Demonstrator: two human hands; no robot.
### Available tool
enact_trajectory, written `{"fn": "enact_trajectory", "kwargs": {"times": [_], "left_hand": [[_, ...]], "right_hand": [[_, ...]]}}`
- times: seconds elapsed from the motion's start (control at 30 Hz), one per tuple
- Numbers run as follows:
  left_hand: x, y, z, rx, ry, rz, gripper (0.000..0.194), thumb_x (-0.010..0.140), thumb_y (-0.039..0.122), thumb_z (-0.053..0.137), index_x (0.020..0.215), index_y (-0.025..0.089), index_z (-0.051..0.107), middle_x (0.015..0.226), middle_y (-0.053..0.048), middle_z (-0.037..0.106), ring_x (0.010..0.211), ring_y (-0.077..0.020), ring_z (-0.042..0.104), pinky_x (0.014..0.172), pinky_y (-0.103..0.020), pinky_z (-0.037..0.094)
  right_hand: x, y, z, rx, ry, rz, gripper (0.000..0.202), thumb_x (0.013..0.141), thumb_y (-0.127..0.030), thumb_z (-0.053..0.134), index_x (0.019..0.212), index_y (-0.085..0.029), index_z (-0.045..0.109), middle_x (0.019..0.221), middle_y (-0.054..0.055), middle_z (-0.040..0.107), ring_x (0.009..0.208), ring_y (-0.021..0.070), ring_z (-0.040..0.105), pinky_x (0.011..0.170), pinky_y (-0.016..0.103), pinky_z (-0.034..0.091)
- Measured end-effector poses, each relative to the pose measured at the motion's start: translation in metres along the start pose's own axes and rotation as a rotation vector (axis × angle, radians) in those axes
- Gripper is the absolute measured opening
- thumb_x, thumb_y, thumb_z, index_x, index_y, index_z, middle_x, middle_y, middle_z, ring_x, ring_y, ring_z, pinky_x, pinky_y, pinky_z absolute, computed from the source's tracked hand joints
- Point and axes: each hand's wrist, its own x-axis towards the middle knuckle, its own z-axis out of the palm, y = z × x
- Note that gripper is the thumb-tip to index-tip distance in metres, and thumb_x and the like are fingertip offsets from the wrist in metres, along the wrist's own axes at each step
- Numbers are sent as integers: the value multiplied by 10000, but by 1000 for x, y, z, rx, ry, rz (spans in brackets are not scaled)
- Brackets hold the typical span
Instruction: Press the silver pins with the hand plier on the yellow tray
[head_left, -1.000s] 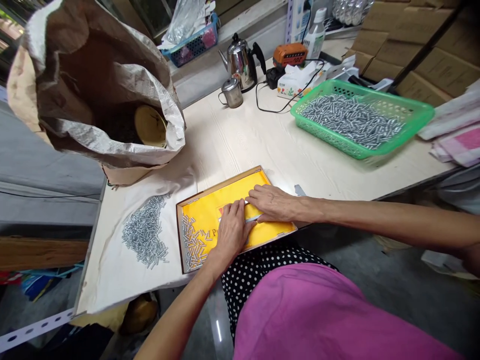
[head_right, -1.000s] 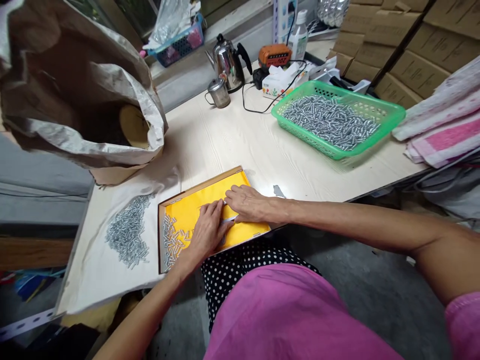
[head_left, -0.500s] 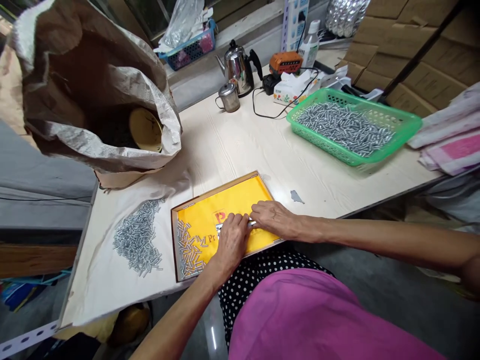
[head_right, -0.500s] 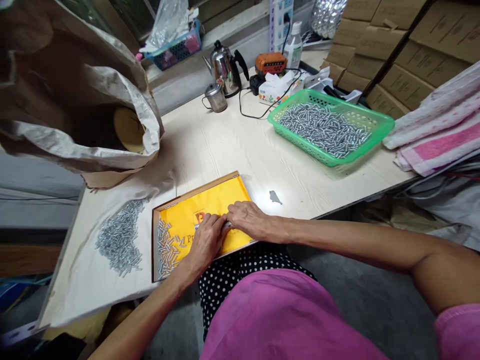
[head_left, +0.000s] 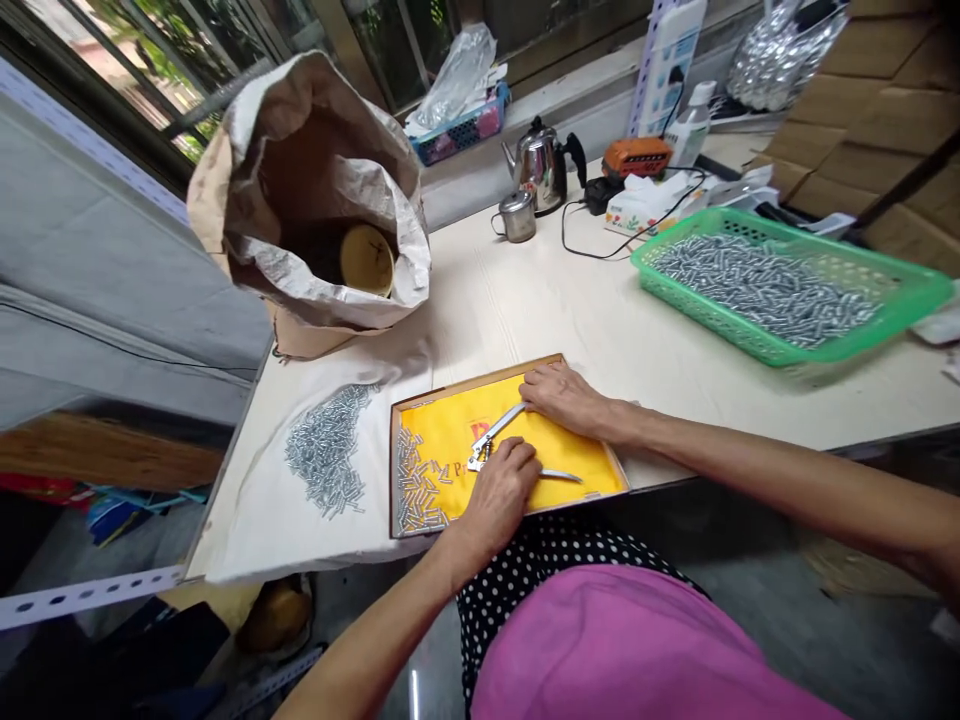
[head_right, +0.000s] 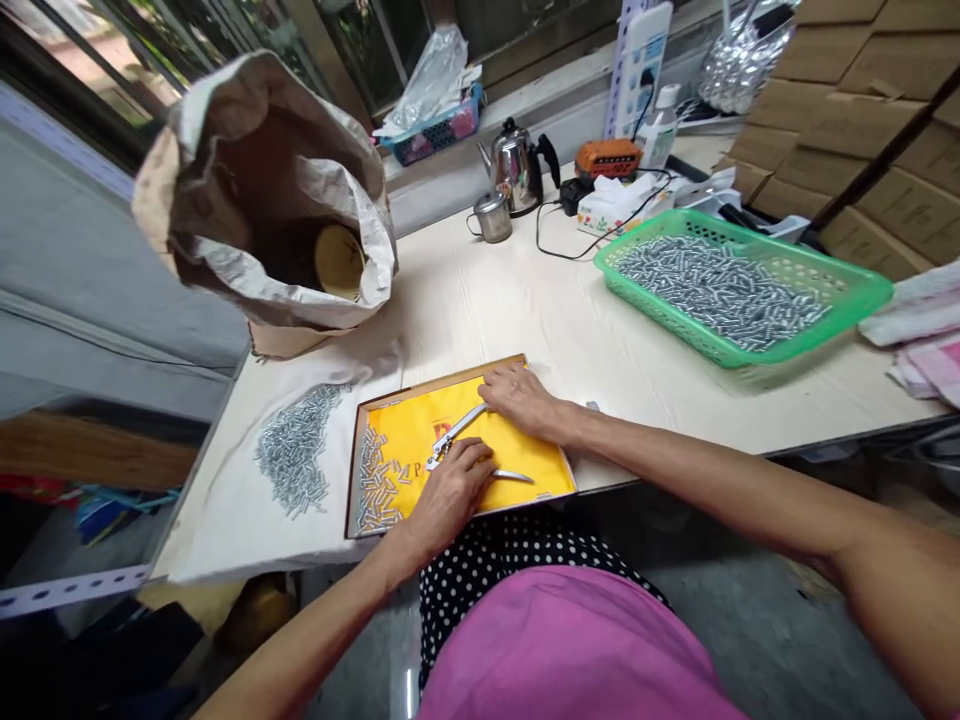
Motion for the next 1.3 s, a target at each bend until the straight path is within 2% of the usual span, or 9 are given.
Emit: {"fn": "enact_trajectory", "kwargs": {"times": [0.13,0.27,0.33,0.43,0.63,0.83,1.0,1.17,1.3], "left_hand": [[-26,-18,-24,16,195,-194,223,992,241,480,1075,188,680,1151,-105,638,1092,-226,558,930,-386,519],[-74,-74,-59,252,377,-627,243,980,239,475,982,197,714,969,-98,653,951,-244,556,860,-387,494],[-98,-105,-72,374,341,-825,267,971,256,471,956,187,729,947,-115,652,959,-275,545,853,-401,471],[-120,-141,-81,447,226,-975,296,962,248,454,973,163,738,992,-137,661,1002,-300,524,839,-394,440],[-121,-174,-78,501,137,-1015,356,978,242,404,1030,134,740,1029,-149,665,1026,-303,511,815,-374,413],[-106,-191,-84,589,-95,-977,345,961,191,399,1016,138,736,1040,-155,670,1067,-313,521,807,-367,427],[-96,-199,-89,555,-163,-991,306,940,183,429,1004,106,719,1070,-182,680,1085,-335,544,797,-372,459],[-89,-196,-95,586,-253,-984,307,887,80,412,948,70,712,1056,-221,675,1094,-364,558,783,-388,482],[-86,-178,-100,505,-74,-936,331,890,131,394,940,79,718,1012,-203,684,1051,-348,594,833,-415,486]], "right_hand": [[-26,-23,-5,107,100,-1,174,975,-253,502,869,-164,608,956,95,622,891,220,535,765,337,361],[-68,-40,16,319,23,-131,199,962,-387,545,909,-198,584,903,56,618,806,203,570,715,332,396],[-76,-46,29,310,17,-121,150,975,-330,513,920,-206,577,903,55,618,797,205,575,704,337,396],[-66,-59,37,230,26,-113,165,991,-230,440,874,-212,554,842,43,599,738,197,554,682,340,382],[-18,-91,19,84,265,-233,200,970,-94,389,883,-201,533,822,39,578,715,172,520,638,312,351],[-27,-80,7,39,397,-168,210,1002,-162,397,837,-197,522,769,23,548,647,153,489,598,303,337],[-48,-51,11,169,259,-86,215,1025,-247,386,886,-191,540,799,33,568,700,154,525,646,289,373],[-49,-46,26,155,87,-28,234,1012,-203,367,845,-196,530,832,55,595,745,176,507,676,309,352],[-47,-48,30,192,45,1,135,996,-231,444,952,-181,562,911,70,617,816,189,517,696,317,340]]}}
